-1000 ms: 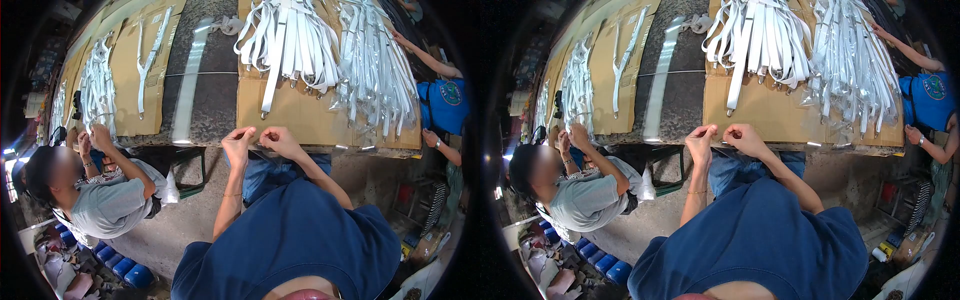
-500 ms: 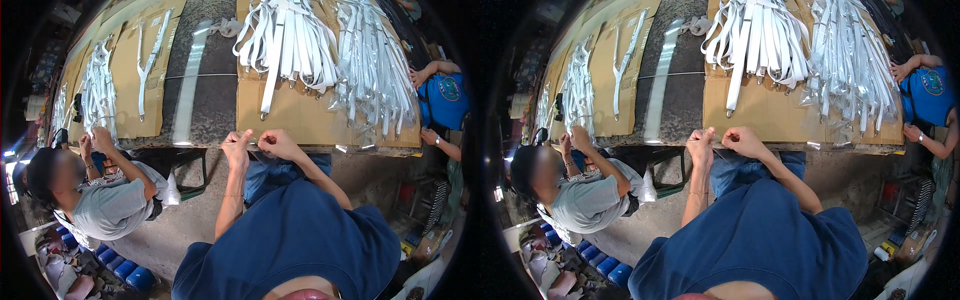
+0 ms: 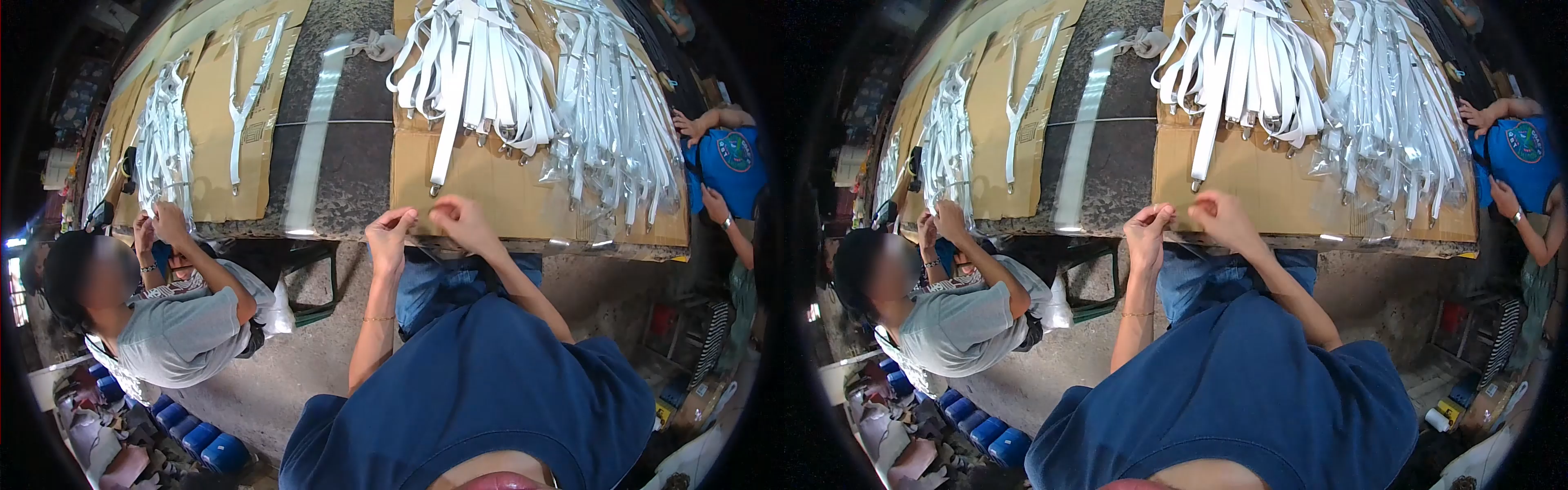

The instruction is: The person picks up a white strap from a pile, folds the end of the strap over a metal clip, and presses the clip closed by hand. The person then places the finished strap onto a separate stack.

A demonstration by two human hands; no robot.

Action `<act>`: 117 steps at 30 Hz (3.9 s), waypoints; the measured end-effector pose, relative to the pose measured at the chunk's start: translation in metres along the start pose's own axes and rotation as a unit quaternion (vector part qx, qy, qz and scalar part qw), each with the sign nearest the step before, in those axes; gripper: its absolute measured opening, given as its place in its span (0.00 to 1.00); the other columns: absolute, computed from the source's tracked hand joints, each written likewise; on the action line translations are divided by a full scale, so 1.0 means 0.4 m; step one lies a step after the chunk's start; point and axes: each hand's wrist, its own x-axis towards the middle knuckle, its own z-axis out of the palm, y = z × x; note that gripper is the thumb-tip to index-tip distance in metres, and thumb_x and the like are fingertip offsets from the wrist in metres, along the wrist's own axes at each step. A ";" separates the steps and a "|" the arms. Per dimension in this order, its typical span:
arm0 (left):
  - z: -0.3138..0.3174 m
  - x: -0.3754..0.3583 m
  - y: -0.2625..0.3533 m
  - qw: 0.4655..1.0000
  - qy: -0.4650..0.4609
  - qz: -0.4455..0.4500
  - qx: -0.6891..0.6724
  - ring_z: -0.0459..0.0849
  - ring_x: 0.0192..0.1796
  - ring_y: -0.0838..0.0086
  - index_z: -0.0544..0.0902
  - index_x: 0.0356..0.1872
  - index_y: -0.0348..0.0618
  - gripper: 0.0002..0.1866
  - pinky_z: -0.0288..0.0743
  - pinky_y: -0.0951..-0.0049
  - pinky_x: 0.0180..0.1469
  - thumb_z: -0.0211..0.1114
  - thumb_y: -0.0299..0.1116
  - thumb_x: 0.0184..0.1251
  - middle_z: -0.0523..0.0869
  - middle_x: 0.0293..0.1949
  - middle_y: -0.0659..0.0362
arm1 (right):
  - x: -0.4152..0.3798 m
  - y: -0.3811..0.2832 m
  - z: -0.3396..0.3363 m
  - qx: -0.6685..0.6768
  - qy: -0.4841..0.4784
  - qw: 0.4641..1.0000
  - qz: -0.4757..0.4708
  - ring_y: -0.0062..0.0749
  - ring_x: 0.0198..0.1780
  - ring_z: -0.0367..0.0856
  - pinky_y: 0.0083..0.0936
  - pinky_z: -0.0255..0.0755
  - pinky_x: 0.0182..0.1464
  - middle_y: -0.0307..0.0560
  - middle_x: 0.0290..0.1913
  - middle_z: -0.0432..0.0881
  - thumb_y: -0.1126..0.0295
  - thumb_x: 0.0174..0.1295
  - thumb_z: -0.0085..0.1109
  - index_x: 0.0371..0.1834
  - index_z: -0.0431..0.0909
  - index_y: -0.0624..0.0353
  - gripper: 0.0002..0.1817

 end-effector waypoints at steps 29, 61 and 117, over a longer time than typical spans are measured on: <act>0.056 0.069 -0.005 0.986 -0.011 0.006 0.165 0.79 0.30 0.83 0.85 0.36 0.29 0.11 0.73 0.83 0.35 0.72 0.26 0.54 0.86 0.29 0.60 | 0.172 -0.072 -0.096 0.264 -0.064 0.962 0.018 0.22 0.38 0.80 0.20 0.76 0.40 0.43 0.36 0.81 0.73 0.59 0.64 0.40 0.76 0.67 0.10; 0.075 0.059 0.022 0.991 -0.056 -0.003 0.121 0.83 0.34 0.78 0.84 0.38 0.28 0.09 0.77 0.80 0.41 0.68 0.24 0.59 0.86 0.33 0.55 | 0.157 -0.108 -0.102 0.272 -0.078 0.959 -0.001 0.21 0.41 0.79 0.21 0.75 0.42 0.41 0.38 0.81 0.74 0.59 0.63 0.41 0.78 0.65 0.09; 0.261 0.161 0.058 0.992 -0.115 -0.057 0.012 0.83 0.29 0.76 0.80 0.38 0.28 0.08 0.77 0.79 0.32 0.62 0.26 0.66 0.84 0.31 0.55 | 0.302 -0.112 -0.210 0.487 -0.038 0.866 0.103 0.30 0.45 0.81 0.26 0.75 0.45 0.49 0.45 0.83 0.64 0.70 0.45 0.53 0.72 0.67 0.17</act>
